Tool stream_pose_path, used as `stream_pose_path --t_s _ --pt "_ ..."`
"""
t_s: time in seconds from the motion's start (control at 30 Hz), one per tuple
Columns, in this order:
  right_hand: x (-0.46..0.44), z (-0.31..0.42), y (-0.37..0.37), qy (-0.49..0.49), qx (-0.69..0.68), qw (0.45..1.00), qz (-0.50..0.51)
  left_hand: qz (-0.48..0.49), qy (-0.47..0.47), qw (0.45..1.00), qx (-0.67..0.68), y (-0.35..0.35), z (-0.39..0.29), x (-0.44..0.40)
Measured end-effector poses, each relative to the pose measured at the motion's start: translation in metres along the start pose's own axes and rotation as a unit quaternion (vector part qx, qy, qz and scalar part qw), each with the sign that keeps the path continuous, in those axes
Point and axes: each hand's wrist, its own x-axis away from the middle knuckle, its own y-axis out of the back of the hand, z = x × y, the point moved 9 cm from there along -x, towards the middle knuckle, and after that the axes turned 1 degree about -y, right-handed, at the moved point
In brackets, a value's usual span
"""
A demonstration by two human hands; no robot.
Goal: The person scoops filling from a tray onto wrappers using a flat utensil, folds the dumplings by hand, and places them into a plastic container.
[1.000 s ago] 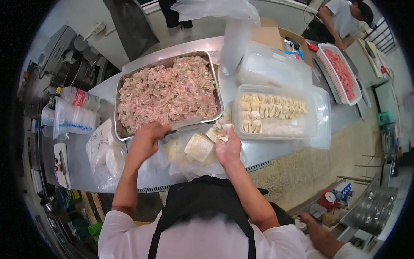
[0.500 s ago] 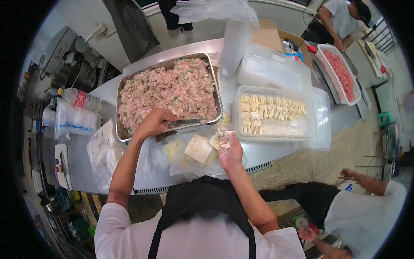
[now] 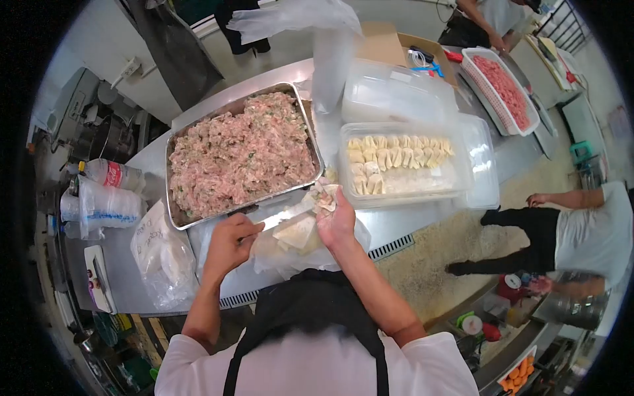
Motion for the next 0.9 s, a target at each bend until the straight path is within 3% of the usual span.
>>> stream_pose_path --t_s 0.07,0.13,0.2,0.27,0.33,0.43,0.5,0.6,0.63,0.67,0.73,0.77,0.83,0.87,0.9 --pt "0.003 0.006 -0.006 0.018 0.03 0.999 -0.026 -0.069 0.019 0.996 0.061 0.018 -0.012 0.002" --pt "0.003 0.002 -0.016 0.012 0.029 0.999 0.0 -0.105 -0.04 0.992 0.057 0.005 -0.011 -0.003" --pt "0.001 0.001 -0.025 0.011 0.028 0.999 0.031 -0.048 -0.056 0.997 -0.017 -0.022 0.0 -0.005" --pt "-0.001 0.002 -0.011 0.009 0.034 0.999 -0.005 -0.023 -0.042 0.999 -0.026 -0.007 -0.017 0.001" --pt "0.005 0.008 -0.016 0.026 0.043 0.999 0.004 -0.078 0.017 0.997 0.01 0.019 -0.034 0.007" --pt "0.012 0.007 -0.023 0.011 0.048 0.999 0.01 -0.076 -0.01 0.996 0.041 -0.009 -0.014 0.002" --pt "0.02 0.009 -0.058 0.004 0.097 0.978 0.186 -0.039 -0.018 0.998 0.043 -0.019 -0.005 -0.007" --pt "0.043 0.015 -0.072 0.018 0.119 0.963 0.239 -0.05 0.013 0.996 0.067 0.006 -0.01 -0.002" --pt "0.042 0.021 -0.061 0.063 0.249 0.942 0.215 -0.057 0.031 0.994 0.089 0.015 -0.012 -0.001" --pt "0.04 0.019 -0.053 0.063 0.25 0.943 0.213 -0.056 0.032 0.994 0.09 0.02 -0.018 0.0" --pt "0.039 0.023 -0.047 0.144 0.487 0.853 0.121 -0.059 0.036 0.991 0.118 0.029 -0.026 0.002" --pt "0.042 0.023 -0.048 0.145 0.486 0.853 0.12 -0.058 0.035 0.991 0.118 0.03 -0.029 0.003" --pt "0.068 0.031 -0.087 0.296 0.641 0.693 0.146 0.033 0.026 0.998 0.042 0.016 -0.039 0.005" --pt "0.064 0.031 -0.079 0.298 0.641 0.693 0.14 0.038 0.023 0.998 0.043 0.019 -0.043 0.007" --pt "0.063 0.027 -0.077 0.336 0.678 0.627 0.183 0.041 0.039 0.998 0.032 0.026 -0.044 0.008"
